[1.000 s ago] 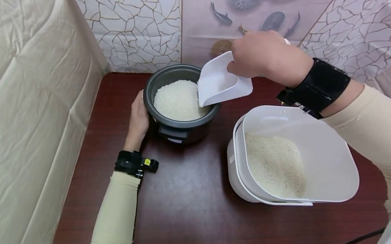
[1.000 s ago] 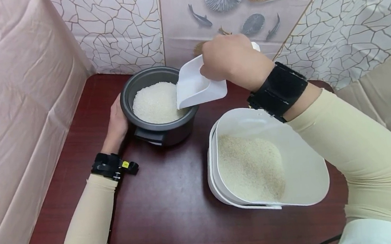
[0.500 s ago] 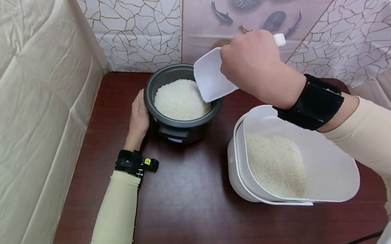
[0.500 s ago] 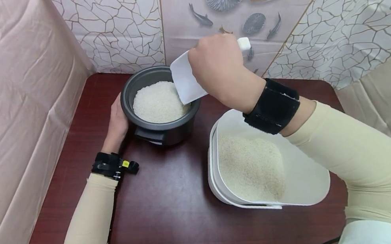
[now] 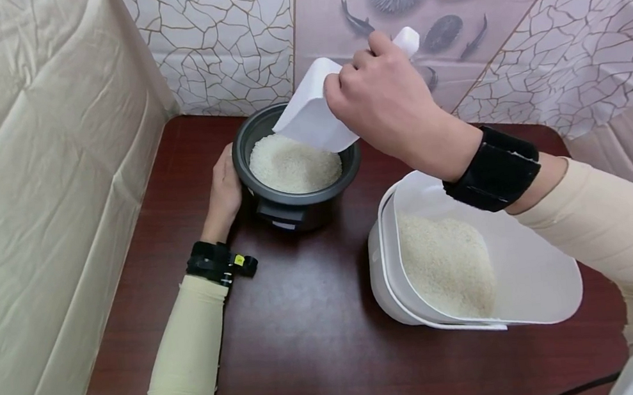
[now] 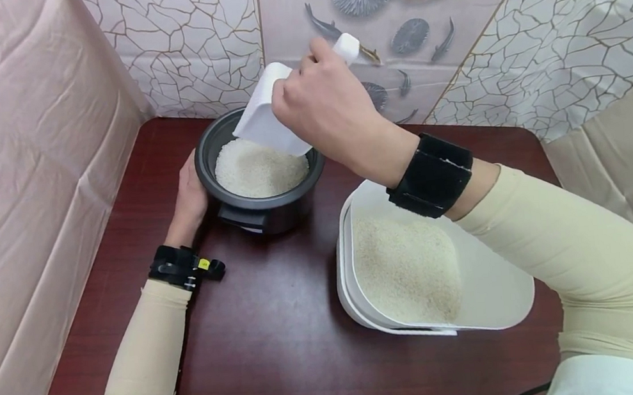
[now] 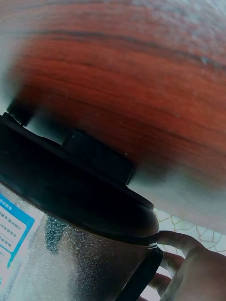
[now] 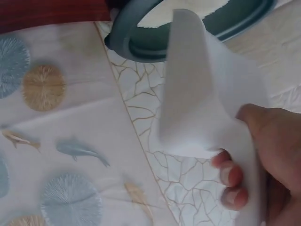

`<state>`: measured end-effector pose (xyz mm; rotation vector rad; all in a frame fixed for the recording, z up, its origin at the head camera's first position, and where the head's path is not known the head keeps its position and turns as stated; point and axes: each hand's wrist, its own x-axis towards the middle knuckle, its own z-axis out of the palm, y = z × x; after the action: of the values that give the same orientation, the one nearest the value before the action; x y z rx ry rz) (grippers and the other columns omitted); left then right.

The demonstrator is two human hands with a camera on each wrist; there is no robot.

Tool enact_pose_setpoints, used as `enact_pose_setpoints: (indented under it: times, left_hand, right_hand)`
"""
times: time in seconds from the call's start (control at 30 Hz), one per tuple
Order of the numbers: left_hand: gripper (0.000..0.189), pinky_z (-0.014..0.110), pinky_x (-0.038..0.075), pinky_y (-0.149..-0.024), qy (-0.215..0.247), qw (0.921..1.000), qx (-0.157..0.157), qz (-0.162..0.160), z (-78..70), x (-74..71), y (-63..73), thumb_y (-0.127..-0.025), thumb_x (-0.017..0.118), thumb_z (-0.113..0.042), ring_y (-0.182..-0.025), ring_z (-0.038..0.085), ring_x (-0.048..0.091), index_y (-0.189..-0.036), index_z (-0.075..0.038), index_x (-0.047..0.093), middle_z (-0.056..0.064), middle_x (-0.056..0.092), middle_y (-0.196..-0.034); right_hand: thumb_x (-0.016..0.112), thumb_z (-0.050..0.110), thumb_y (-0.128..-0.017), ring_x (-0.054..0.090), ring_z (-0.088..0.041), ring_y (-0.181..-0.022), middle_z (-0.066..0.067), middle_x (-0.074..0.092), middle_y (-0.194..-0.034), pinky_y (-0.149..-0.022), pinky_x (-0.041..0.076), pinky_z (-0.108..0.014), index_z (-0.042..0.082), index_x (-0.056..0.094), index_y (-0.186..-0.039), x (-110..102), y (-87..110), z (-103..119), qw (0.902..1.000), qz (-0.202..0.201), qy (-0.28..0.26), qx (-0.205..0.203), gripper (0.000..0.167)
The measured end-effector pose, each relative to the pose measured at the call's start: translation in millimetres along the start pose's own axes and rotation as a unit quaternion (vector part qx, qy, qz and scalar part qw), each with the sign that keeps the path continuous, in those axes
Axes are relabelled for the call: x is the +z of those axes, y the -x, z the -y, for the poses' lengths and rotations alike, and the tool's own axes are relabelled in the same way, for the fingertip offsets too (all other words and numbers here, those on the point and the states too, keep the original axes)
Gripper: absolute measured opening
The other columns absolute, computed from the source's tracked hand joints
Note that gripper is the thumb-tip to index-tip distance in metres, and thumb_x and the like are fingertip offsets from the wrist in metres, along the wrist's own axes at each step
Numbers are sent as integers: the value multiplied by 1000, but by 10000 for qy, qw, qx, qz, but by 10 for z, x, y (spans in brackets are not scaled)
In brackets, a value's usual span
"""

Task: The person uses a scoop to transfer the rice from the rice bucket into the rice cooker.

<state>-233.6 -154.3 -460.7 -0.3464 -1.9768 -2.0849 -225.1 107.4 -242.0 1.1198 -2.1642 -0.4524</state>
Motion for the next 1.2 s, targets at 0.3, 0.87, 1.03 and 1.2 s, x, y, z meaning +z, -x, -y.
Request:
enact_pose_setpoints:
  times: [0.3,0.87,1.03,1.2]
  left_hand:
    - [44,34,40,-114,-27,10000,-24,6,-2,1,-10,-118,32,-20,-130,17,55,-144,4,59,19,62,-138]
    - [44,34,39,-115,-69,10000,-63,-13,-10,8,-24,-118,33,-21,-133,18,54,-145,4,58,19,61,-141]
    - [45,35,39,-116,-21,9999,-121,-6,5,10,-19,-118,33,-21,-135,20,53,-146,3,57,19,60,-142]
    - [45,34,39,-116,-35,9999,-165,-13,-1,4,-7,-118,33,-22,-136,20,52,-148,3,56,20,59,-144]
  right_hand:
    - [32,-14,-98,45,-36,-57,-15,47,-59,-68,37,-45,0,45,-71,110,-10,-28,9981,-575,48,-219,33]
    - [47,-2,-98,44,-34,-58,-14,49,-59,-69,38,-47,2,44,-71,282,56,-123,9943,-1043,-99,205,28]
    - [61,11,-95,56,-39,-60,-16,65,-66,-70,39,-50,2,54,-71,306,115,-198,9916,-177,-800,1005,26]
    - [60,20,-94,56,-42,-63,-12,56,-59,-58,37,-51,7,55,-66,286,171,-322,9622,1032,-1585,1959,31]
